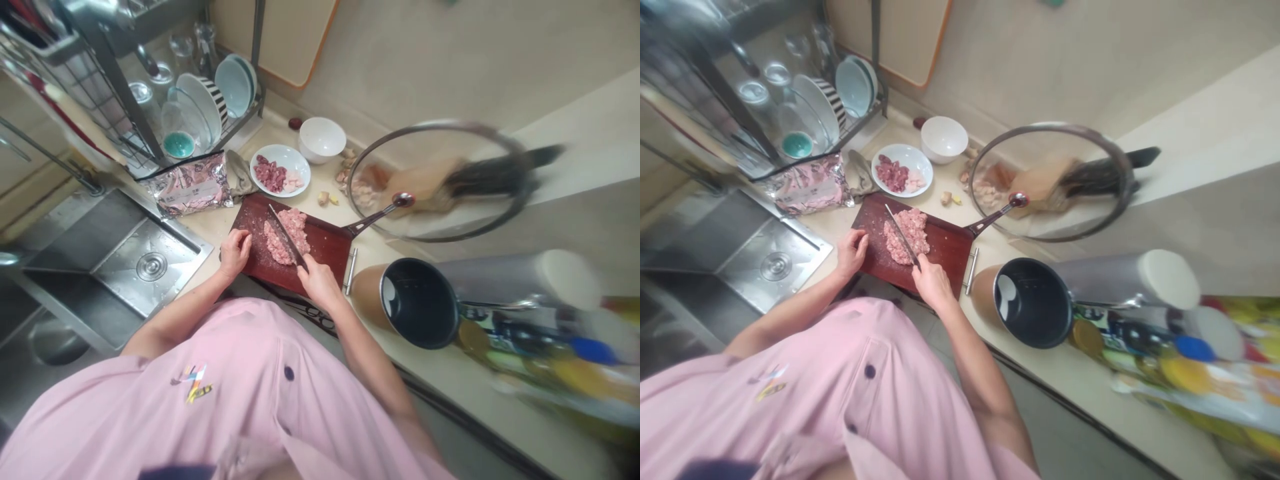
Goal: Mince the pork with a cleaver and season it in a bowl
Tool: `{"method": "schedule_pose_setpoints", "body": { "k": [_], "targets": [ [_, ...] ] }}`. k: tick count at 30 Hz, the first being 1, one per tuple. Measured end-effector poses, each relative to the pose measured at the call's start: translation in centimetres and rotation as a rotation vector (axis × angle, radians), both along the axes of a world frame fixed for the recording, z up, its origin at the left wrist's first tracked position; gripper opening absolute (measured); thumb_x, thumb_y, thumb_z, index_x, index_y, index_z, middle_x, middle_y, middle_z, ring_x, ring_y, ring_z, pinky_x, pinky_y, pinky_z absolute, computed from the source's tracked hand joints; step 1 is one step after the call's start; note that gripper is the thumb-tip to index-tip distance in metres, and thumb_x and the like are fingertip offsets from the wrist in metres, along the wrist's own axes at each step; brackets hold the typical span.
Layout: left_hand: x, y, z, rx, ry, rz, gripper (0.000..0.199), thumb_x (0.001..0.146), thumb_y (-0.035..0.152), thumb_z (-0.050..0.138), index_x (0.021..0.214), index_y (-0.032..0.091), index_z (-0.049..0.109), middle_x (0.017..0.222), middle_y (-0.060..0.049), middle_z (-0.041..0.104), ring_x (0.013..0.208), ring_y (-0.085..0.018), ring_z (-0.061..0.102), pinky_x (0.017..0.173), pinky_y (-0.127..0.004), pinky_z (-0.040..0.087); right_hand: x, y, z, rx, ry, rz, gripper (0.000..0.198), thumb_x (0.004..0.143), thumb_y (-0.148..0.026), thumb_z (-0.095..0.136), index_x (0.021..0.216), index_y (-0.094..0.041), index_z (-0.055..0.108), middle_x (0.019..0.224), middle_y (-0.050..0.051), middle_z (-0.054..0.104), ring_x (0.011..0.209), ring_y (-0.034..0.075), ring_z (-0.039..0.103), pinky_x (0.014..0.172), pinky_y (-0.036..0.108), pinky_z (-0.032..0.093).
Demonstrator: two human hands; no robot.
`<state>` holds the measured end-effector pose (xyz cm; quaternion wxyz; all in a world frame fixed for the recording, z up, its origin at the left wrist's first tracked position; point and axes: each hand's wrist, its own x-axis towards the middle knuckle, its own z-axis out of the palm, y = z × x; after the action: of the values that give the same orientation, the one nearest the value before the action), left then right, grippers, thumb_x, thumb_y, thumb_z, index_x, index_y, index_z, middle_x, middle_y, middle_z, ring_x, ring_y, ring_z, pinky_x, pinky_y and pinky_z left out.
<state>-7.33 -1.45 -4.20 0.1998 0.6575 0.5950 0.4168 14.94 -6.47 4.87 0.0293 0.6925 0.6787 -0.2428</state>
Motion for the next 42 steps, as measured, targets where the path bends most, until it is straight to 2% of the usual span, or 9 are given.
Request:
{"method": "schedule_pose_setpoints", "body": {
  "k": [3,7,12,15,19,23,26,31,42],
  "targets": [
    [0.0,0.0,0.0,0.001,-0.005,0.007,0.021,0.093,0.032,0.046,0.092,0.017,0.061,0.087,-0.007,0.063,0.079,-0.016,0.058,0.075,-0.029,0.046,-0.3,-0.3,0.1,0.058,0.024,0.007,0.032,0.094,-0.031,0.039,0.118,-0.017,0.056,0.087,0.011,0.071,0.078,0.024,0.066,0.066,0.027,0.038],
    [0.0,0.0,-0.1,0.005,0.014,0.015,0.021,0.093,0.032,0.046,0.091,0.017,0.061,0.085,-0.006,0.063,0.078,-0.016,0.058,0.074,-0.029,0.046,-0.6,-0.7,-0.1,0.006,-0.038,0.041,0.03,0.093,-0.029,0.041,0.117,-0.017,0.056,0.084,0.011,0.071,0.074,0.024,0.066,0.063,0.027,0.037],
    [0.0,0.0,-0.2,0.019,0.016,0.018,0.021,0.093,0.032,0.046,0.092,0.017,0.061,0.085,-0.006,0.063,0.078,-0.015,0.058,0.074,-0.028,0.047,-0.5,-0.6,-0.2,0.036,-0.053,0.02,0.033,0.095,-0.029,0.039,0.121,-0.016,0.054,0.088,0.012,0.071,0.077,0.023,0.066,0.065,0.027,0.037],
    [0.1,0.0,-0.2,0.016,0.023,0.012,0.021,0.093,0.032,0.046,0.092,0.017,0.061,0.086,-0.006,0.063,0.078,-0.015,0.059,0.074,-0.028,0.047,-0.3,-0.3,-0.1,0.001,-0.053,0.04,0.031,0.093,-0.028,0.041,0.118,-0.017,0.056,0.086,0.011,0.071,0.076,0.024,0.066,0.064,0.028,0.036],
    [0.1,0.0,-0.2,0.016,0.027,0.027,0.021,0.093,0.032,0.046,0.092,0.018,0.061,0.085,-0.006,0.063,0.078,-0.015,0.059,0.073,-0.028,0.047,-0.2,-0.3,-0.1,0.035,-0.045,0.015,0.031,0.095,-0.029,0.038,0.117,-0.017,0.055,0.087,0.012,0.071,0.077,0.024,0.066,0.064,0.028,0.036],
    [0.0,0.0,-0.3,0.009,0.028,0.018,0.021,0.093,0.033,0.046,0.092,0.018,0.061,0.085,-0.006,0.063,0.077,-0.015,0.058,0.072,-0.028,0.047,-0.3,-0.4,-0.2,-0.013,-0.076,0.024,0.03,0.094,-0.029,0.04,0.117,-0.017,0.055,0.085,0.011,0.071,0.074,0.024,0.065,0.063,0.028,0.035],
    [0.0,0.0,-0.2,-0.003,0.019,0.016,0.022,0.093,0.033,0.045,0.093,0.018,0.06,0.086,-0.006,0.062,0.078,-0.015,0.058,0.073,-0.028,0.047,-0.4,-0.6,-0.2,0.028,-0.052,0.013,0.032,0.095,-0.03,0.038,0.12,-0.017,0.054,0.088,0.011,0.071,0.076,0.023,0.065,0.065,0.028,0.036],
    [0.1,-0.1,-0.2,-0.009,-0.002,0.018,0.021,0.093,0.034,0.046,0.092,0.018,0.061,0.086,-0.006,0.062,0.078,-0.016,0.058,0.074,-0.029,0.046,-0.5,-0.6,-0.3,-0.023,-0.082,0.021,0.03,0.094,-0.03,0.04,0.116,-0.017,0.055,0.084,0.01,0.07,0.073,0.022,0.064,0.062,0.027,0.035],
    [0.2,0.0,-0.2,0.035,-0.027,0.037,0.02,0.093,0.032,0.047,0.092,0.017,0.061,0.084,-0.006,0.063,0.076,-0.015,0.058,0.072,-0.027,0.046,-1.1,-1.3,-0.2,0.044,-0.075,0.054,0.029,0.095,-0.03,0.039,0.114,-0.016,0.056,0.083,0.01,0.071,0.071,0.021,0.064,0.061,0.027,0.032]
  ]
}}
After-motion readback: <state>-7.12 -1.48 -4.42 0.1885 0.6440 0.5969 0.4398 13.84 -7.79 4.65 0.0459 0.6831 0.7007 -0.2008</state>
